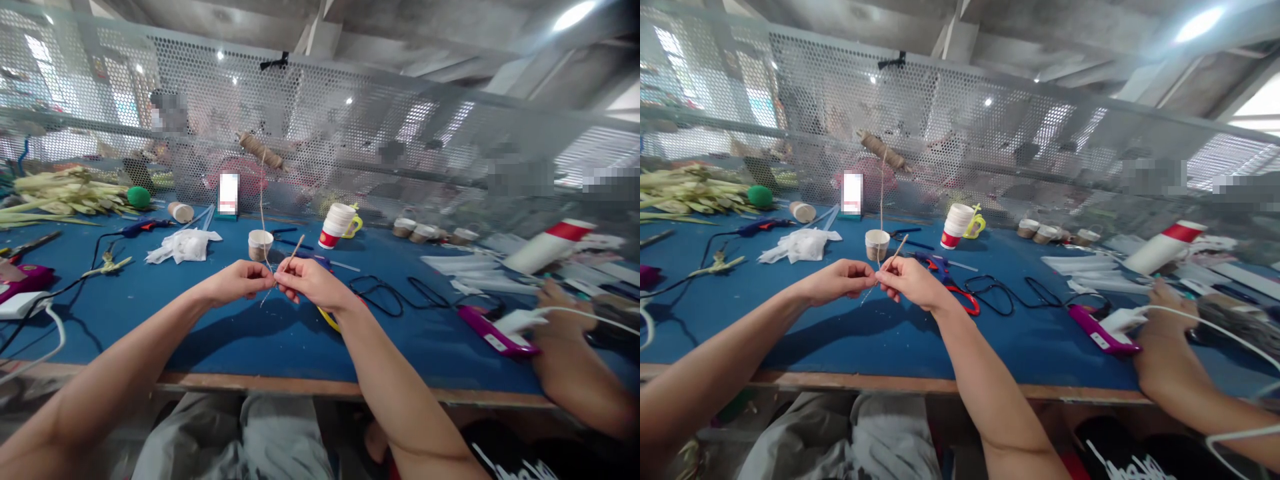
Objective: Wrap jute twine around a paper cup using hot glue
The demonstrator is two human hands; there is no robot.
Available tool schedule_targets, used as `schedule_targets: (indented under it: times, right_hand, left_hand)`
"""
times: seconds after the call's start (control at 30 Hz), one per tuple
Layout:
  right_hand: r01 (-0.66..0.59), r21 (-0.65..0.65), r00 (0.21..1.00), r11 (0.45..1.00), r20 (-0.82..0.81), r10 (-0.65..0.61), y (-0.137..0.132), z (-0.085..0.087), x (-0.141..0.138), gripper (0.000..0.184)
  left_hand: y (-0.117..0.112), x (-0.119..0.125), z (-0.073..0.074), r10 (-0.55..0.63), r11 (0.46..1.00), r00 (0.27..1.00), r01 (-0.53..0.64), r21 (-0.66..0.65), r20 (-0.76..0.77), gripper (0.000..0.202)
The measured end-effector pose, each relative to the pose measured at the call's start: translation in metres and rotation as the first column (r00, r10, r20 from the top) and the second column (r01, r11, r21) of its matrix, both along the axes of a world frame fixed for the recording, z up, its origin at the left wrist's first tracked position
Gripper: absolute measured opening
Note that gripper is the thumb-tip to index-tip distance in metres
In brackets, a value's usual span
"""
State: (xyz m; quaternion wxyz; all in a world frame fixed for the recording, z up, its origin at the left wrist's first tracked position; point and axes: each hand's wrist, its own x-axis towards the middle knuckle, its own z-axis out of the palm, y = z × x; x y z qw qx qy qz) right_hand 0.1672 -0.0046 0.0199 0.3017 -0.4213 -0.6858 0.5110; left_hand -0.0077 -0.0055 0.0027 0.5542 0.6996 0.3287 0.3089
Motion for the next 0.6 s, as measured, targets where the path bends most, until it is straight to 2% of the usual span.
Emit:
schedule_targets:
  times: [0.27, 0.5, 0.6]
  right_hand:
    - [-0.066, -0.017, 0.996, 0.998, -0.062, 0.065, 0.0003, 0.0, 0.003, 0.029]
    - [0.052, 0.039, 0.997, 0.998, 0.061, -0.055, 0.0006, -0.0003, -0.0004, 0.024]
    - [0.037, 0.024, 0.999, 0.999, 0.031, -0.038, 0.001, -0.0007, -0.0001, 0.024]
  left_hand:
    - [0.0012, 0.0001, -0.0022, -0.057, 0.996, 0.996, 0.062, -0.061, 0.068, 0.029]
    - [0.002, 0.0017, -0.005, 0.084, 0.996, 0.996, -0.084, 0.022, 0.001, 0.029]
    - [0.0015, 0.0019, -0.0047, 0.074, 0.997, 0.997, -0.073, -0.02, 0.03, 0.03]
